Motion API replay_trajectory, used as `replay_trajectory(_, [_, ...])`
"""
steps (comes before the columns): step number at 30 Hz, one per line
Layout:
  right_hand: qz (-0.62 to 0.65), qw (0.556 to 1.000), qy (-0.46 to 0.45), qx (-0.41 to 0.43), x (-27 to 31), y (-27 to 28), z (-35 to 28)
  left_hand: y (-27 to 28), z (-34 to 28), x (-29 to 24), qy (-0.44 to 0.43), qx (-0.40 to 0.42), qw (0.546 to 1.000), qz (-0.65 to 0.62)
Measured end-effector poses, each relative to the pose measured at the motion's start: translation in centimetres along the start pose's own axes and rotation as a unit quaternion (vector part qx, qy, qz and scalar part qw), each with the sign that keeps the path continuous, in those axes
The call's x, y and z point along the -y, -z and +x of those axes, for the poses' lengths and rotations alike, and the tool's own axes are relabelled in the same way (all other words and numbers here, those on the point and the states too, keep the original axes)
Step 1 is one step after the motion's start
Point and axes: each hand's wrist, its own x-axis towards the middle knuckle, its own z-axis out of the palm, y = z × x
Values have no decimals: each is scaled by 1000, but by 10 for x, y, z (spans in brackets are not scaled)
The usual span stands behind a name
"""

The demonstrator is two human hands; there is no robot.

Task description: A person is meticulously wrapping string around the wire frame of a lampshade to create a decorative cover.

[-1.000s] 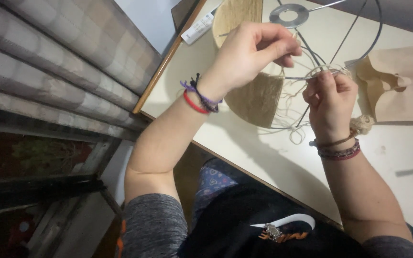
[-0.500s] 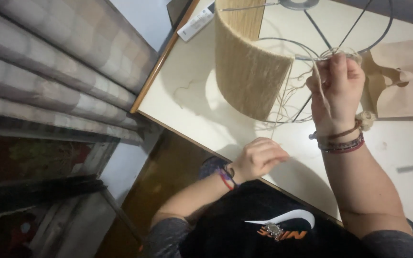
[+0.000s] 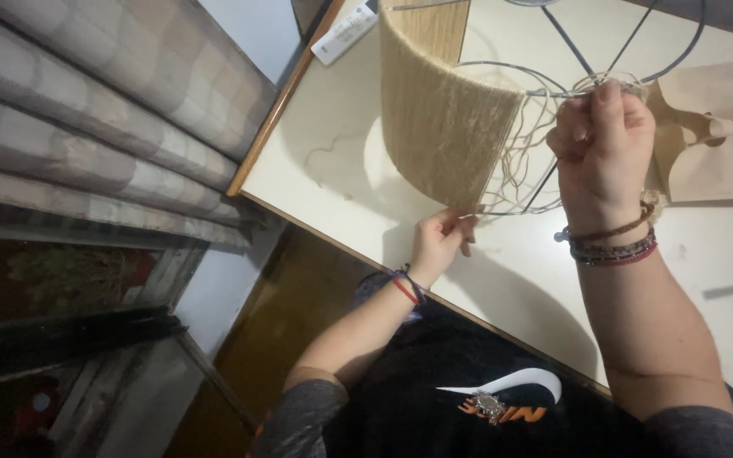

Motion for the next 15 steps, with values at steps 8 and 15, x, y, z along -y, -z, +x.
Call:
replay_trajectory(8, [-95,994,-13,51,24,3,-10,0,0,-16,54,41,998,-6])
replay_trajectory(15, [-639,712,284,68,48,6,-47,-4,-1,-30,78,25,997,-5])
